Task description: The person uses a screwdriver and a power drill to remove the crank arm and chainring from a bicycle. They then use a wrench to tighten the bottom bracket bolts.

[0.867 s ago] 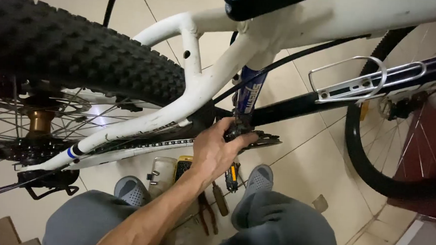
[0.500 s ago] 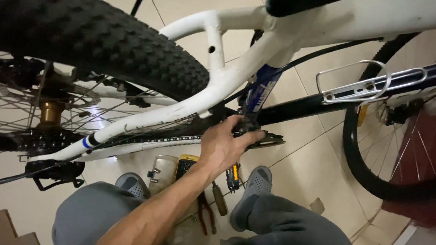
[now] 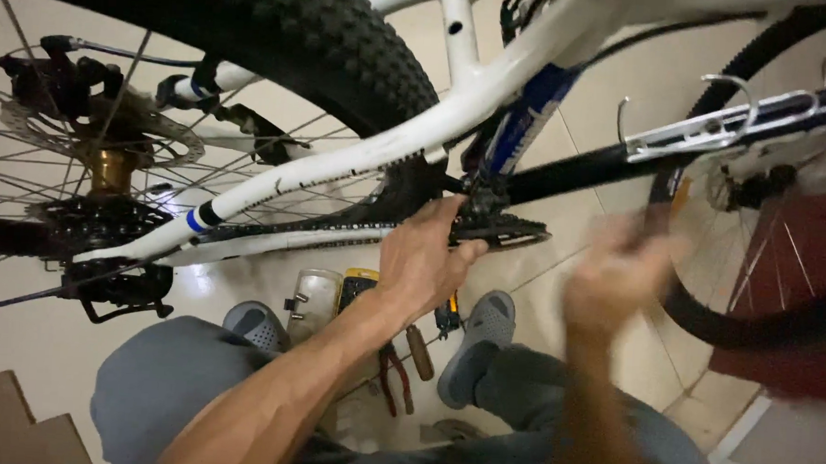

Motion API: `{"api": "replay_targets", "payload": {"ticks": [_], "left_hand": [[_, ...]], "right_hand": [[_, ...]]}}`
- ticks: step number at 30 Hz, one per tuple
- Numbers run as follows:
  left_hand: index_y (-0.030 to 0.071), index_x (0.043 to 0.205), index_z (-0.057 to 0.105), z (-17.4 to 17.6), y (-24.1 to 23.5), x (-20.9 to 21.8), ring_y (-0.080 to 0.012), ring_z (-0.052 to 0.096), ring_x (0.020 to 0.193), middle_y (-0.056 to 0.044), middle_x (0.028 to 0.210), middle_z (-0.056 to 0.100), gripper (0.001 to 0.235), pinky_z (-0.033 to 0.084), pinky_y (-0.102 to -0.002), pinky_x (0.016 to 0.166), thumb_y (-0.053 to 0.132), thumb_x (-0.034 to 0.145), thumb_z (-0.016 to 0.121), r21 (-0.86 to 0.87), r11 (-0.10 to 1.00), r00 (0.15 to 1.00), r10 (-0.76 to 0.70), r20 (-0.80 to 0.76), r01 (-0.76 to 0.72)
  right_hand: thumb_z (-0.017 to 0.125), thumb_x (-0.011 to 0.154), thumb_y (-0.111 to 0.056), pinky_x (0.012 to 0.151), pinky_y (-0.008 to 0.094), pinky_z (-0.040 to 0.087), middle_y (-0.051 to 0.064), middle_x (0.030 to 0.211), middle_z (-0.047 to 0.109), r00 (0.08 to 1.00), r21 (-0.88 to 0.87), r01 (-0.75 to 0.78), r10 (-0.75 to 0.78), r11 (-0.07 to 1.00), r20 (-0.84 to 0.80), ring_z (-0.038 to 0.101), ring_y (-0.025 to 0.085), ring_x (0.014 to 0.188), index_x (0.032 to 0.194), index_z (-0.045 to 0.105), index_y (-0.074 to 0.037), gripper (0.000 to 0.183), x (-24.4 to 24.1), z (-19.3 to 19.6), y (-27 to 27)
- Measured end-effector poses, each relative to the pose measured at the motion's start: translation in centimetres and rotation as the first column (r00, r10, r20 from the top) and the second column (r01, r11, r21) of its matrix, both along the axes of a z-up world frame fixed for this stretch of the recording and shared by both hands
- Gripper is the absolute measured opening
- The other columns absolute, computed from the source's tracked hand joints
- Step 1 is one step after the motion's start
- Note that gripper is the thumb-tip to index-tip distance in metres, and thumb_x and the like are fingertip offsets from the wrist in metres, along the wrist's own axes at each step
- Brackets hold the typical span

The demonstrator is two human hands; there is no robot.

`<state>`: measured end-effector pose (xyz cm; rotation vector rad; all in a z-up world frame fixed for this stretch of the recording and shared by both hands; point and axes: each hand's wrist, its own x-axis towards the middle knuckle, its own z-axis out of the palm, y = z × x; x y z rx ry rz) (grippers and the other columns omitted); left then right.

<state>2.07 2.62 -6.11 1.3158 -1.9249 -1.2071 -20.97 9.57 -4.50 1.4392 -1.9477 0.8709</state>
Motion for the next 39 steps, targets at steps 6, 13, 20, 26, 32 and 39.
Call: {"api": "replay_targets", "payload": {"ticks": [6, 13, 20, 26, 32, 39], "left_hand": [[0.001, 0.13, 0.059, 1.5, 1.4, 2.4, -0.0388, 0.069, 0.099, -0.021, 0.117, 0.07, 0.046, 0.058, -0.053, 0.068, 0.029, 0.094, 0.068, -0.328, 0.943, 0.996, 0.043, -0.075, -0.065], [-0.002, 0.098, 0.064, 5.2, 0.7, 8.9, -0.0286, 0.066, 0.077, -0.017, 0.084, 0.068, 0.024, 0.053, -0.037, 0.066, 0.021, 0.103, 0.059, -0.751, 0.541, 0.925, 0.194, -0.325, -0.378], [0.002, 0.099, 0.06, 5.9, -0.2, 13.2, -0.0275, 0.052, 0.086, -0.014, 0.089, 0.058, 0.029, 0.037, -0.04, 0.079, 0.03, 0.104, 0.063, -0.813, 0.418, 0.873, 0.441, -0.209, -0.405], [0.0, 0.097, 0.062, 6.3, -1.2, 14.6, -0.0225, 0.054, 0.071, -0.011, 0.085, 0.06, 0.058, 0.044, -0.036, 0.06, 0.053, 0.107, 0.041, -0.722, 0.605, 0.909, 0.408, -0.082, -0.337], [0.004, 0.101, 0.068, 5.8, -1.4, 14.8, -0.0188, 0.052, 0.06, -0.005, 0.073, 0.058, 0.052, 0.036, -0.036, 0.049, 0.051, 0.107, 0.046, -0.657, 0.691, 0.917, 0.399, 0.0, -0.301], [0.007, 0.098, 0.072, 6.2, -1.2, 15.0, -0.0187, 0.049, 0.06, -0.004, 0.071, 0.057, 0.036, 0.034, -0.037, 0.051, 0.041, 0.105, 0.066, -0.64, 0.688, 0.918, 0.392, -0.069, -0.342]], "right_hand": [[0.046, 0.096, -0.055, 0.107, 0.047, 0.04, 0.018, 0.141, 0.055, 0.504, 0.685, 0.058, -0.614, 0.726, 0.607, 0.053, 0.035, 0.129, 0.147, 0.043, -0.004, 0.072, 8.3, -9.0, 3.1], [0.051, 0.086, -0.07, 0.115, 0.055, 0.034, 0.017, 0.153, 0.047, 0.599, 0.925, -0.218, -0.706, 0.312, 0.379, 0.045, 0.042, 0.139, 0.156, 0.035, -0.015, 0.091, 7.5, -18.1, 7.2], [0.062, 0.093, -0.05, 0.103, 0.054, 0.044, 0.016, 0.129, 0.066, 0.63, 0.927, -0.243, -0.68, 0.287, 0.375, 0.061, 0.039, 0.119, 0.137, 0.053, -0.011, 0.06, 9.5, -18.1, 6.0], [0.064, 0.096, -0.041, 0.092, 0.046, 0.049, 0.01, 0.116, 0.069, 0.611, 0.928, -0.227, -0.699, 0.296, 0.372, 0.065, 0.03, 0.105, 0.129, 0.059, -0.011, 0.045, 9.9, -18.6, 5.5], [0.053, 0.097, -0.043, 0.09, 0.048, 0.05, 0.014, 0.116, 0.07, 0.637, 0.924, -0.243, -0.671, 0.294, 0.381, 0.066, 0.034, 0.106, 0.125, 0.062, -0.006, 0.047, 8.9, -20.1, 5.6], [0.06, 0.099, -0.03, 0.078, 0.034, 0.064, 0.008, 0.11, 0.075, 0.453, 0.839, -0.412, -0.719, 0.356, 0.527, 0.074, 0.024, 0.092, 0.122, 0.066, -0.014, 0.029, 14.4, -13.7, 4.1]]}}
